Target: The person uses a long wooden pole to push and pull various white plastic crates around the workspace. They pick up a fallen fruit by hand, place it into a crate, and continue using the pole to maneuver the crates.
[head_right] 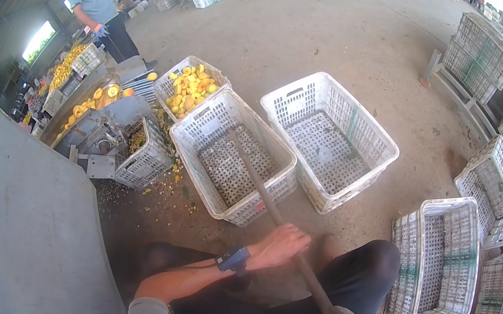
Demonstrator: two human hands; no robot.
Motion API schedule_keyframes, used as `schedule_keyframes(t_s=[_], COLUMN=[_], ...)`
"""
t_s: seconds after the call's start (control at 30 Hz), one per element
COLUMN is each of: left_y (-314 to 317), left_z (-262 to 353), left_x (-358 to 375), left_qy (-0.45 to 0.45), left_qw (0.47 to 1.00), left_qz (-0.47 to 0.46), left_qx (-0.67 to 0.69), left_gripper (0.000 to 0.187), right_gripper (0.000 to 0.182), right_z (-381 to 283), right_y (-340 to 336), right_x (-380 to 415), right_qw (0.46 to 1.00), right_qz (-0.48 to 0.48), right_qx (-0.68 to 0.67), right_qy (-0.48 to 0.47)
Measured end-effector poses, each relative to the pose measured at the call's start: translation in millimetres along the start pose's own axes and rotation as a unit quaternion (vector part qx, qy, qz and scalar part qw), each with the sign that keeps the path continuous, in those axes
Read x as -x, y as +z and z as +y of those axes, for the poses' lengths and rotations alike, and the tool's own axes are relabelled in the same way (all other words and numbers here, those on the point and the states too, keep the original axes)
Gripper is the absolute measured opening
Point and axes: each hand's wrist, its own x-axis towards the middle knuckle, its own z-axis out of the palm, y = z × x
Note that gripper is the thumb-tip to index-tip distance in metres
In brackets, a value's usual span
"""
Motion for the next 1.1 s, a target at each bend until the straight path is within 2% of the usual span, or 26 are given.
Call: schedule_keyframes(t_s=[0.83,1.1], left_y=[-0.4,0.9], left_z=[1.0,-0.9], left_x=[-0.3,-0.5], left_qy=[-0.002,-0.003], left_qw=[1.0,1.0], left_qz=[0.01,-0.001], left_qx=[0.003,0.001], left_gripper=[0.01,0.013], right_gripper=[0.043,0.043], right_z=[3.1,5.4], right_y=[-0.7,-0.1], right_x=[-0.1,-0.6], right_qw=[1.0,1.0], right_qz=[-0.004,-0.002], right_qx=[-0.013,-0.019], right_qy=[0.016,0.007])
